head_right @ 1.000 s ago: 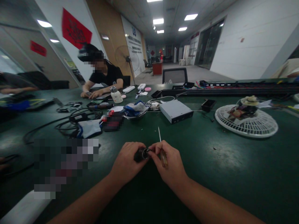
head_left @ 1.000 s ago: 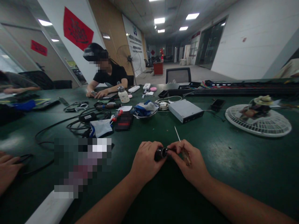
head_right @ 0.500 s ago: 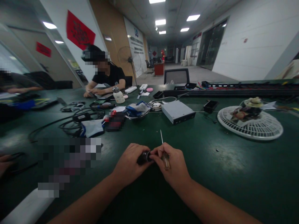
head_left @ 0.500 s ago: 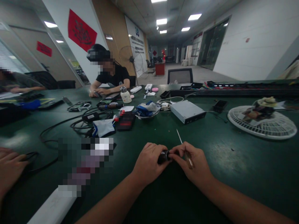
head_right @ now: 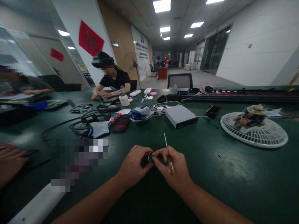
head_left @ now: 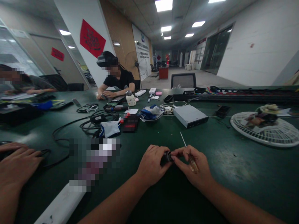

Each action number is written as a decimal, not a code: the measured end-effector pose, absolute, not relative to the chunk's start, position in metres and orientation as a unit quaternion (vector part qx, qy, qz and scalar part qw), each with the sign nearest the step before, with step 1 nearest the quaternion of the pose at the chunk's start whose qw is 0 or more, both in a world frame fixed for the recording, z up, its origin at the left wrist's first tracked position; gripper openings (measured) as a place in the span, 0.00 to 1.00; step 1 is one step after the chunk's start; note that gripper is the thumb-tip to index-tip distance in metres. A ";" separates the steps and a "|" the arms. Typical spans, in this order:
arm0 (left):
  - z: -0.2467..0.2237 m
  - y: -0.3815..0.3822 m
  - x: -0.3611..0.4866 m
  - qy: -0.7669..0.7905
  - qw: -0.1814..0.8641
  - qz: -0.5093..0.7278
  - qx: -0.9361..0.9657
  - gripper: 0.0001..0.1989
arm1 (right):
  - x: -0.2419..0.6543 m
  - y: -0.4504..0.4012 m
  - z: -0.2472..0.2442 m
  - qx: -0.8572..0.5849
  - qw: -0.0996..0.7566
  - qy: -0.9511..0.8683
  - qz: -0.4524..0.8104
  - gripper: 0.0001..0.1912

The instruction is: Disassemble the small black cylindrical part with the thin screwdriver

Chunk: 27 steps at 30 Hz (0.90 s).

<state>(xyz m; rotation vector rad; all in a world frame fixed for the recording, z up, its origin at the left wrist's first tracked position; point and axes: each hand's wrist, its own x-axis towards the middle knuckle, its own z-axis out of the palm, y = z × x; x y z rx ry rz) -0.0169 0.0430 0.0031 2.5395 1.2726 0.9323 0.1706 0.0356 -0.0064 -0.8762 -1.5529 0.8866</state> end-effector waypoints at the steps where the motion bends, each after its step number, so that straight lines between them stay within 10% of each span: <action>1: 0.003 0.043 -0.017 0.420 0.076 0.308 0.851 0.10 | 0.171 0.036 -0.007 -0.371 0.536 -0.667 0.360 0.18; 27: 0.018 0.042 -0.082 0.785 -0.204 0.120 0.572 0.18 | 0.172 0.037 -0.006 -0.457 0.485 -0.704 0.245 0.12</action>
